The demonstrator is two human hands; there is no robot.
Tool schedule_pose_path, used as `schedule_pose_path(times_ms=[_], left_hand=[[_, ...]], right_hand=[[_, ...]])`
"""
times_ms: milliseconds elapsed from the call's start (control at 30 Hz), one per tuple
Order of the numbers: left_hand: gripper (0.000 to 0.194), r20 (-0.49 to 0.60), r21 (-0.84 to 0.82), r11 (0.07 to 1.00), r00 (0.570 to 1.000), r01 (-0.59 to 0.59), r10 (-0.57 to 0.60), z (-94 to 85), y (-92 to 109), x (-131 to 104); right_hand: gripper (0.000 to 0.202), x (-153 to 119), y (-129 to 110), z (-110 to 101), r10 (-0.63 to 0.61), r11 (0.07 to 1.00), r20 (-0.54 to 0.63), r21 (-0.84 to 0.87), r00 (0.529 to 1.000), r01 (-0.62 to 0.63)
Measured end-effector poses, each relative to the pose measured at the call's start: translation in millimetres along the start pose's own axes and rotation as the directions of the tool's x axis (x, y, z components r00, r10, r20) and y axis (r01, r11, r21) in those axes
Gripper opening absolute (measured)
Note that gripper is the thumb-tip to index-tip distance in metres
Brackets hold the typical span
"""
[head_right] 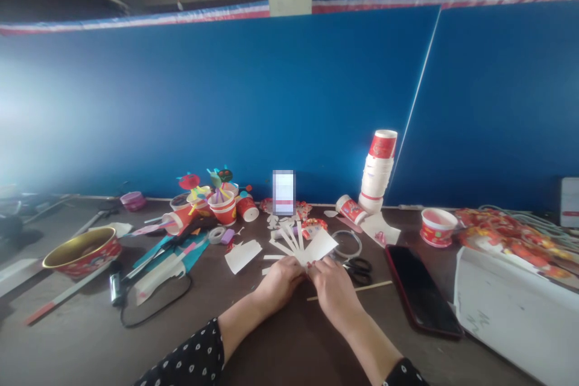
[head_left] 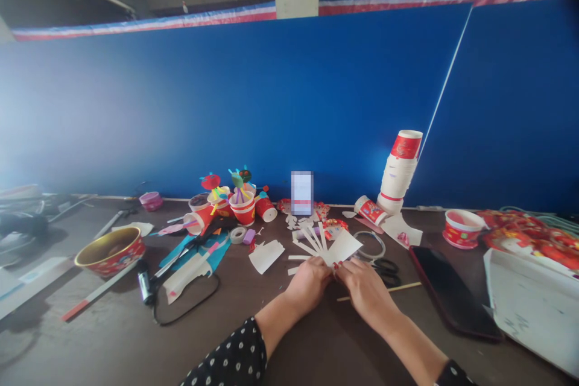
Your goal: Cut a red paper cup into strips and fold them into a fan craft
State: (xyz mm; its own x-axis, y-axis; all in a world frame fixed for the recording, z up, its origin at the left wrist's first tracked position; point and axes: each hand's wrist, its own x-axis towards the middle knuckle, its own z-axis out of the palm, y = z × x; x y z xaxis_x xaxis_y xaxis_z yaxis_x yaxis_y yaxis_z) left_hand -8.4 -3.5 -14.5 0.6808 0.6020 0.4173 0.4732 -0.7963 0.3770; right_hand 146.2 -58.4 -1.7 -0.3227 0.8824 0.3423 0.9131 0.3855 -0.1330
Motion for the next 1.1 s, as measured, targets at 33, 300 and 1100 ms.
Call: schedule_pose_path(times_ms=[33, 300, 1100], left_hand=[[0.02, -0.002, -0.002, 1.0, 1.0, 0.001, -0.001, 0.3, -0.3, -0.1], [0.022, -0.062, -0.074, 0.996, 0.997, -0.048, 0.044, 2.7, -1.6, 0.1], [0.021, 0.013, -0.082, 0.996, 1.0, -0.027, 0.028, -2.2, -0.7, 0.1]], right_hand=[[0.03, 0.6, 0.2, 1.5, 0.004, 1.0, -0.004, 0.008, 1.0, -0.004], [0.031, 3.4, -4.2, 3.3, 0.062, 0.998, 0.008, 0.0, 0.998, -0.062], [0.028, 3.7, -0.7, 0.2, 0.057, 0.992, -0.01, 0.115, 0.998, -0.055]])
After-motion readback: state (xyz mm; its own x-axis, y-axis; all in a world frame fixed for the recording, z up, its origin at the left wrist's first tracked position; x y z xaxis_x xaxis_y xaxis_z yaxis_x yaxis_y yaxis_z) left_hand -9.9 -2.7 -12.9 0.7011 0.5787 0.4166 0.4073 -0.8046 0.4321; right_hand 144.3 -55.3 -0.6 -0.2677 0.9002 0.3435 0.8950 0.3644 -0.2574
